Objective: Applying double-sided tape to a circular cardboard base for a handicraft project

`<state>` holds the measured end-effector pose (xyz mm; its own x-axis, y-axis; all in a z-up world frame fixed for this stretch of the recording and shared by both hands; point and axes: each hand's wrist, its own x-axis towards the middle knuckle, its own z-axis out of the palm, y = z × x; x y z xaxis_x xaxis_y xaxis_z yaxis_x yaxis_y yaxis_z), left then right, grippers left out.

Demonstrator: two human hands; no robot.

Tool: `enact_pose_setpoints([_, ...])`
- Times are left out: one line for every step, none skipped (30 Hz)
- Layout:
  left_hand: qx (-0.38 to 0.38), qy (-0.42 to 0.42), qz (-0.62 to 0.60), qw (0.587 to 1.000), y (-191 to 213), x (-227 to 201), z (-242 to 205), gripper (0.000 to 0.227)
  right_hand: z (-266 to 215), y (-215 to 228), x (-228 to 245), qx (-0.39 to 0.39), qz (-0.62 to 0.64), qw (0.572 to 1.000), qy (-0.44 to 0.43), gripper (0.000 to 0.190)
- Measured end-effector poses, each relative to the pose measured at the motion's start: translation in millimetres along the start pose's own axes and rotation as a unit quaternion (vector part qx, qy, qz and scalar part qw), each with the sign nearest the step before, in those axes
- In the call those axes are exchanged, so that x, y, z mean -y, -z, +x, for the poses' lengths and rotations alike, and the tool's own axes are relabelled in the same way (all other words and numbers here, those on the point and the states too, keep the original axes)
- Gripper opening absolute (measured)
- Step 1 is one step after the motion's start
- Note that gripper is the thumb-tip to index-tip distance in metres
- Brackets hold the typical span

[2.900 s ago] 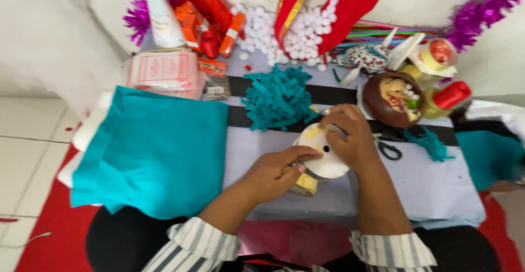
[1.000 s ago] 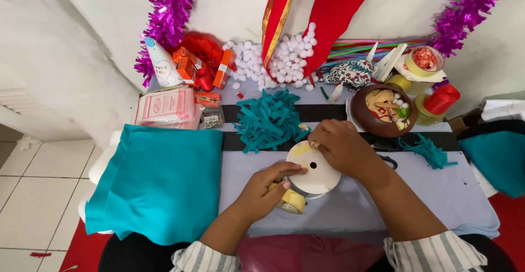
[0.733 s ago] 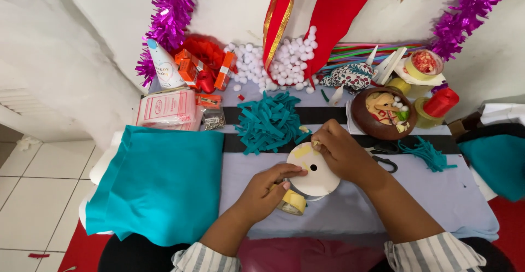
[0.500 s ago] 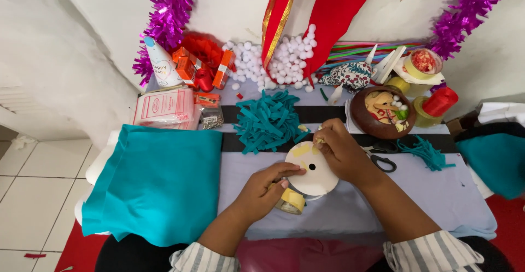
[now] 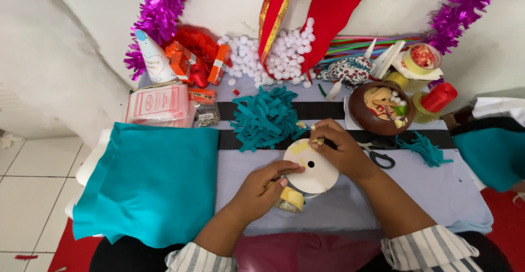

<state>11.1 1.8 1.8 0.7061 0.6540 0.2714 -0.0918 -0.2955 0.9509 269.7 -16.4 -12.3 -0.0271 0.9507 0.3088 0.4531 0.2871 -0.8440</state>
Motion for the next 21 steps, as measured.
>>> enact_pose_setpoints([0.003, 0.000, -0.003, 1.000, 0, -1, 0, 0.037, 2, 1, 1, -0.002, -0.002, 1.000, -0.003, 0.007])
enact_pose_setpoints([0.000, 0.004, 0.005, 1.000, 0, -1, 0, 0.037, 3, 2, 1, 0.016, -0.014, 1.000, -0.022, 0.007])
enact_pose_setpoints([-0.004, 0.007, 0.013, 1.000, 0, -2, 1, 0.038, 5, 4, 2, 0.034, -0.026, 0.998, -0.041, 0.007])
enact_pose_setpoints([-0.001, 0.007, 0.009, 1.000, -1, -1, 1, 0.038, 4, 5, 4, 0.033, -0.029, 0.998, -0.044, 0.007])
enact_pose_setpoints([-0.002, 0.004, 0.006, 1.000, -1, 0, 1, 0.037, 5, 4, 6, 0.040, -0.061, 0.997, -0.035, 0.006])
enact_pose_setpoints([-0.003, 0.002, 0.003, 1.000, -1, 0, 0, 0.037, 7, 4, 9, 0.047, -0.093, 0.994, -0.025, 0.005])
enact_pose_setpoints([-0.004, 0.003, 0.004, 1.000, -1, 0, 0, 0.037, 7, 4, 8, 0.048, -0.092, 0.994, -0.024, 0.005])
enact_pose_setpoints([-0.004, 0.000, 0.002, 1.000, -1, -1, 0, 0.037, 8, 4, 7, 0.039, -0.121, 0.992, 0.009, 0.004])
enact_pose_setpoints([-0.003, -0.003, 0.000, 1.000, -1, 0, 0, 0.037, 7, 4, 5, 0.029, -0.149, 0.987, 0.042, 0.004])
enact_pose_setpoints([-0.003, -0.001, 0.000, 1.000, -1, 5, -1, 0.037, 4, -1, 0, 0.030, -0.148, 0.988, 0.041, 0.004])
enact_pose_setpoints([-0.010, -0.010, -0.001, 1.000, 0, 10, -1, 0.037, 2, -6, -4, -0.006, -0.120, 0.992, 0.049, 0.006])
enact_pose_setpoints([-0.016, -0.019, -0.002, 1.000, 0, 15, -1, 0.037, 0, -10, -8, -0.042, -0.091, 0.993, 0.056, 0.013])
enact_pose_setpoints([-0.015, -0.019, -0.003, 1.000, 1, 16, 0, 0.037, 0, -13, -6, -0.042, -0.091, 0.993, 0.055, 0.013])
enact_pose_setpoints([-0.023, -0.024, -0.007, 0.999, 2, 18, 0, 0.037, -1, -15, -4, -0.062, -0.079, 0.993, 0.056, 0.014])
enact_pose_setpoints([-0.031, -0.029, -0.011, 0.999, 1, 19, 1, 0.037, -3, -17, -2, -0.081, -0.067, 0.993, 0.057, 0.016])
enact_pose_setpoints([-0.030, -0.029, -0.012, 0.999, 1, 20, 1, 0.037, -3, -18, -3, -0.081, -0.068, 0.993, 0.056, 0.016])
enact_pose_setpoints([-0.037, -0.032, -0.010, 0.999, 0, 20, 1, 0.036, -4, -19, -4, -0.095, -0.067, 0.991, 0.061, 0.017])
enact_pose_setpoints([-0.043, -0.036, -0.009, 0.998, 0, 20, 1, 0.035, -4, -20, -5, -0.108, -0.066, 0.990, 0.067, 0.019])
enact_pose_setpoints([-0.042, -0.035, -0.010, 0.998, 1, 21, 1, 0.035, -5, -20, -3, -0.108, -0.067, 0.990, 0.065, 0.019])
enact_pose_setpoints([-0.046, -0.036, -0.014, 0.998, 1, 22, 2, 0.035, -6, -20, 0, -0.132, -0.084, 0.983, 0.093, 0.021])
enact_pose_setpoints([-0.051, -0.038, -0.016, 0.998, 1, 23, 2, 0.035, -6, -20, 3, -0.155, -0.100, 0.975, 0.122, 0.022])
